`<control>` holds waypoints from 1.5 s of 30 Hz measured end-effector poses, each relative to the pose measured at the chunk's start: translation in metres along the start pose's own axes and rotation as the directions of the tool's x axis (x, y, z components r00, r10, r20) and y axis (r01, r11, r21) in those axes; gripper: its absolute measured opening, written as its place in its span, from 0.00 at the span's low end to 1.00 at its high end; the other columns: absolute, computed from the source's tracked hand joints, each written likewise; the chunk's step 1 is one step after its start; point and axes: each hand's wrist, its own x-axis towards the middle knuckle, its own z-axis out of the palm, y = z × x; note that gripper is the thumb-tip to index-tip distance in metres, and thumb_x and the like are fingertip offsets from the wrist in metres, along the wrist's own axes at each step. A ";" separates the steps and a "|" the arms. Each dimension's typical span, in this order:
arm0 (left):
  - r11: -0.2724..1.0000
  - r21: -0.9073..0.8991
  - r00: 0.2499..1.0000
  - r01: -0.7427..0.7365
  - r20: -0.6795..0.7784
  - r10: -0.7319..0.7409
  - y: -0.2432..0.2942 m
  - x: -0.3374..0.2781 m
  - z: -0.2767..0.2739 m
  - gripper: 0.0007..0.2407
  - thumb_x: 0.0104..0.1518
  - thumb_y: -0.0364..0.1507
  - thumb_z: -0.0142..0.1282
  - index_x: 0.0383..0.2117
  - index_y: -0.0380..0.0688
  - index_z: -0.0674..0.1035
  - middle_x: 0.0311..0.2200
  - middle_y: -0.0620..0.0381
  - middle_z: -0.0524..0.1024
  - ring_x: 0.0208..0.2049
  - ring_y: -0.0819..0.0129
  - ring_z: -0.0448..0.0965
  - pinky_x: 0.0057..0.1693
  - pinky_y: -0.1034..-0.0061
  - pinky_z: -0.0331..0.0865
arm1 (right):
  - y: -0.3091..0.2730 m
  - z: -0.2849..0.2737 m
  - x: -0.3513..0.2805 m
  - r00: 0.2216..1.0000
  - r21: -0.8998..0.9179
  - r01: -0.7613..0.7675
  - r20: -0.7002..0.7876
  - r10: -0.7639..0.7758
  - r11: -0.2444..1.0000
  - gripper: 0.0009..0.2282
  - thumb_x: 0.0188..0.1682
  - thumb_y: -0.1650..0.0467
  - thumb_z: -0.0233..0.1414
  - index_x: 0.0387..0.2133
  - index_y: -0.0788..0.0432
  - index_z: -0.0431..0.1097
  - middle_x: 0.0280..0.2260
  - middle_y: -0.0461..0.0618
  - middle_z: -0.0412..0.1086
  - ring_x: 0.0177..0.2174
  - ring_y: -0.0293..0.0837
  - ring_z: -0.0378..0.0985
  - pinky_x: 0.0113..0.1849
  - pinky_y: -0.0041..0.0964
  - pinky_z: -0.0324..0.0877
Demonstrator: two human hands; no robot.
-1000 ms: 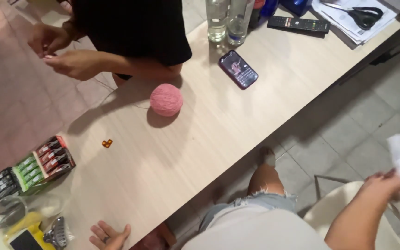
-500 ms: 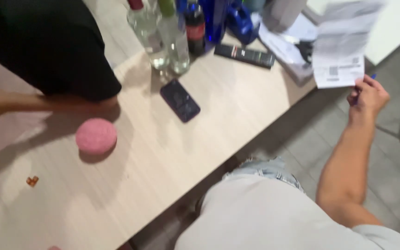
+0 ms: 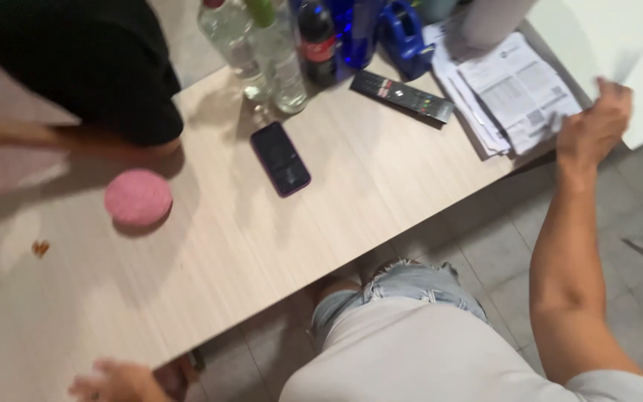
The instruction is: Organizing small product boxes into a display container and marking a document on a counter.
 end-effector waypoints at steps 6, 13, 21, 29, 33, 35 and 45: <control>0.904 -0.418 0.996 -0.085 -0.062 0.064 -0.058 0.001 0.071 0.26 0.81 0.40 0.42 0.75 0.35 0.52 0.73 0.47 0.34 0.74 0.36 0.45 0.74 0.49 0.51 | -0.044 0.060 0.012 0.942 0.235 0.233 0.188 -0.279 0.944 0.09 0.52 0.73 0.62 0.45 0.57 0.83 0.50 0.68 0.72 0.39 0.62 0.78 0.39 0.49 0.73; 0.945 -0.146 0.950 -0.291 -0.161 0.268 -0.045 -0.100 0.058 0.21 0.79 0.25 0.44 0.72 0.22 0.57 0.72 0.37 0.45 0.73 0.42 0.45 0.74 0.59 0.39 | -0.080 0.042 0.031 0.962 0.315 0.125 0.194 -0.193 0.941 0.05 0.52 0.80 0.66 0.40 0.65 0.84 0.46 0.71 0.76 0.42 0.65 0.80 0.34 0.50 0.82; 0.934 -0.119 0.683 0.337 0.714 -0.156 -0.137 -0.297 0.215 0.31 0.60 0.45 0.48 0.64 0.31 0.66 0.61 0.34 0.67 0.61 0.40 0.69 0.62 0.55 0.66 | -0.299 -0.033 -0.077 0.937 0.823 -0.102 0.268 -0.225 0.558 0.11 0.50 0.76 0.61 0.45 0.63 0.74 0.44 0.60 0.74 0.45 0.55 0.75 0.45 0.46 0.72; 0.994 -0.050 0.050 0.099 0.998 0.045 -0.139 -0.189 0.173 0.44 0.48 0.60 0.52 0.69 0.46 0.57 0.70 0.51 0.58 0.70 0.58 0.58 0.71 0.67 0.55 | -0.453 0.000 -0.085 0.618 0.498 -0.036 0.693 -0.373 0.867 0.66 0.27 0.42 0.70 0.66 0.76 0.37 0.55 0.73 0.55 0.48 0.70 0.62 0.47 0.61 0.66; 0.971 -0.116 0.190 0.209 0.979 0.076 -0.130 -0.085 0.122 0.48 0.49 0.58 0.51 0.73 0.49 0.43 0.75 0.54 0.37 0.76 0.61 0.38 0.76 0.61 0.35 | -0.494 0.020 -0.083 0.588 0.276 -0.133 0.795 -0.149 0.952 0.56 0.13 0.47 0.76 0.50 0.68 0.55 0.49 0.66 0.58 0.41 0.73 0.68 0.44 0.63 0.70; 0.955 -0.232 0.409 0.184 0.902 0.140 -0.164 -0.024 0.091 0.43 0.51 0.54 0.53 0.70 0.42 0.52 0.73 0.48 0.46 0.74 0.58 0.45 0.75 0.62 0.39 | -0.503 -0.017 -0.082 0.649 0.374 -0.240 0.748 -0.138 0.896 0.51 0.16 0.54 0.75 0.52 0.69 0.56 0.48 0.65 0.55 0.39 0.71 0.71 0.43 0.59 0.73; 0.768 -0.235 0.763 -0.596 -0.464 0.450 -0.158 0.167 -0.061 0.37 0.73 0.48 0.48 0.75 0.36 0.43 0.76 0.42 0.36 0.78 0.41 0.36 0.81 0.44 0.40 | -0.586 -0.092 -0.136 0.756 0.449 -0.350 0.654 -0.035 0.822 0.43 0.25 0.61 0.63 0.61 0.56 0.57 0.45 0.56 0.53 0.48 0.60 0.57 0.51 0.59 0.57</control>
